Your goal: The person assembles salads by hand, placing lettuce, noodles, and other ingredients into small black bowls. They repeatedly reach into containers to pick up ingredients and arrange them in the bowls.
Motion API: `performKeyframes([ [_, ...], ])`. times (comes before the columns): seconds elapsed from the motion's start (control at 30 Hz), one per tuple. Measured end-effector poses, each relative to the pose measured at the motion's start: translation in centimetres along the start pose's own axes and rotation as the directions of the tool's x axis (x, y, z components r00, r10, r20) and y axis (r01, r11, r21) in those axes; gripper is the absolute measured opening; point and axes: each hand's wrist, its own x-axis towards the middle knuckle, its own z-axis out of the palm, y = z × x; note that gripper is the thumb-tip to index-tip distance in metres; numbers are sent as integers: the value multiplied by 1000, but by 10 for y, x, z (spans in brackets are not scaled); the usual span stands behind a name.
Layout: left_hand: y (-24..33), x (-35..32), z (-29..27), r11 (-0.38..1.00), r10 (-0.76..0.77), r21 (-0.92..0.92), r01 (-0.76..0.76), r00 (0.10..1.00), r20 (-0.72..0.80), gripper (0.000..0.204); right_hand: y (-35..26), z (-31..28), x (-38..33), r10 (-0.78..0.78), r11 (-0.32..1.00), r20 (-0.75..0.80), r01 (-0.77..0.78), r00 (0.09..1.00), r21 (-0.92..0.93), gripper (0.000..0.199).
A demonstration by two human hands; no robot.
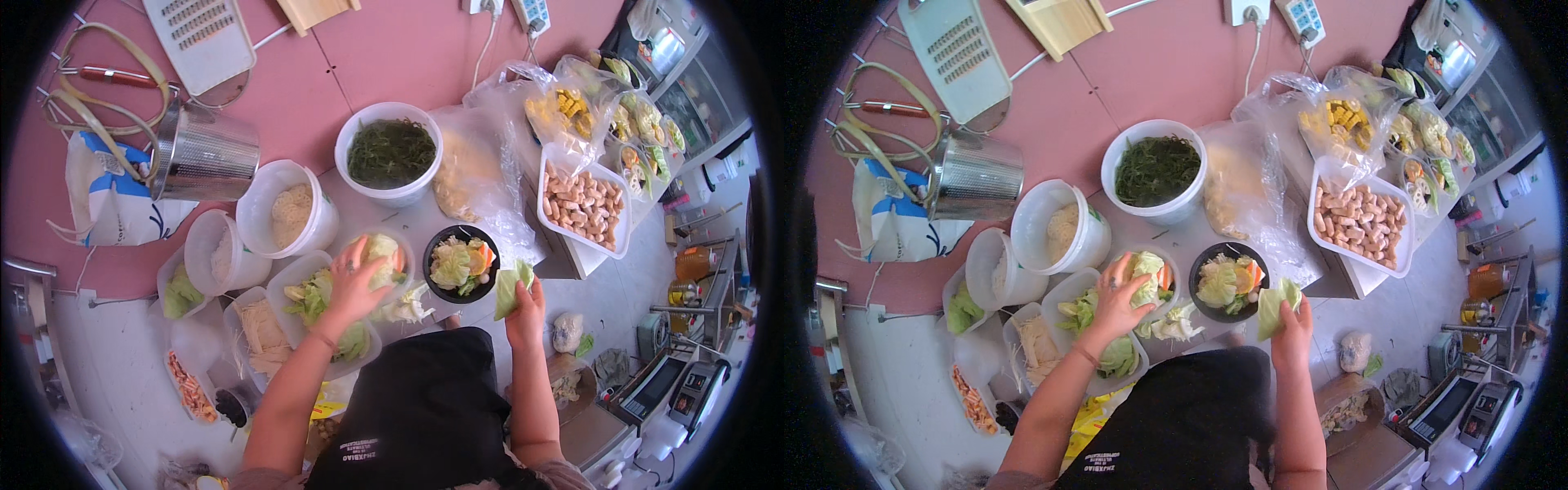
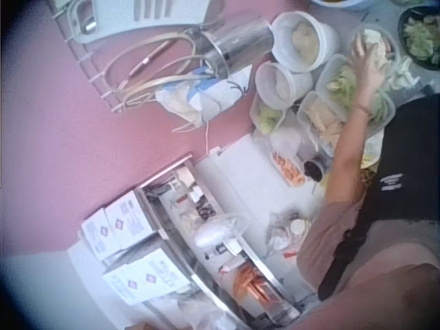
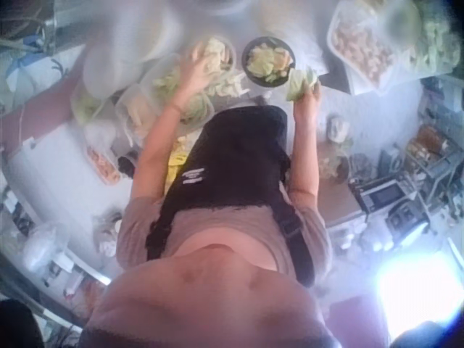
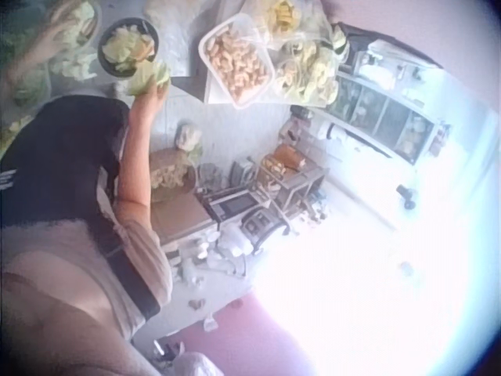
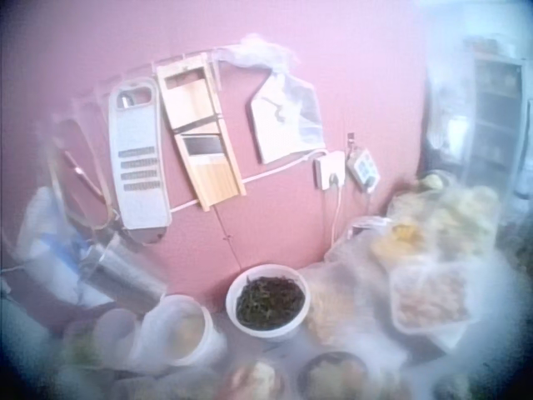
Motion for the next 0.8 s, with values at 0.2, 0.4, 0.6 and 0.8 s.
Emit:
performKeyframes([
  [0.2, 65, 31, 38, 941, 182, -297, -164, 983, 34, 49, -14, -11, 15, 22, 994, -41, -18, 999, 104, 35],
  [0.4, 76, 54, 77, 933, 93, -360, -23, 980, 178, 51, -9, -16, 9, -14, 998, -24, 15, 1000, 61, 51],
  [0.6, 44, 47, 67, 431, -208, -883, 186, 973, 103, 63, -11, -31, 0, -54, 994, -142, 39, 988, -103, 52],
  [0.8, 79, 33, 65, 850, 24, -526, 42, 993, 118, 83, 28, 17, 17, -160, 771, 201, 249, 966, -586, 57],
])
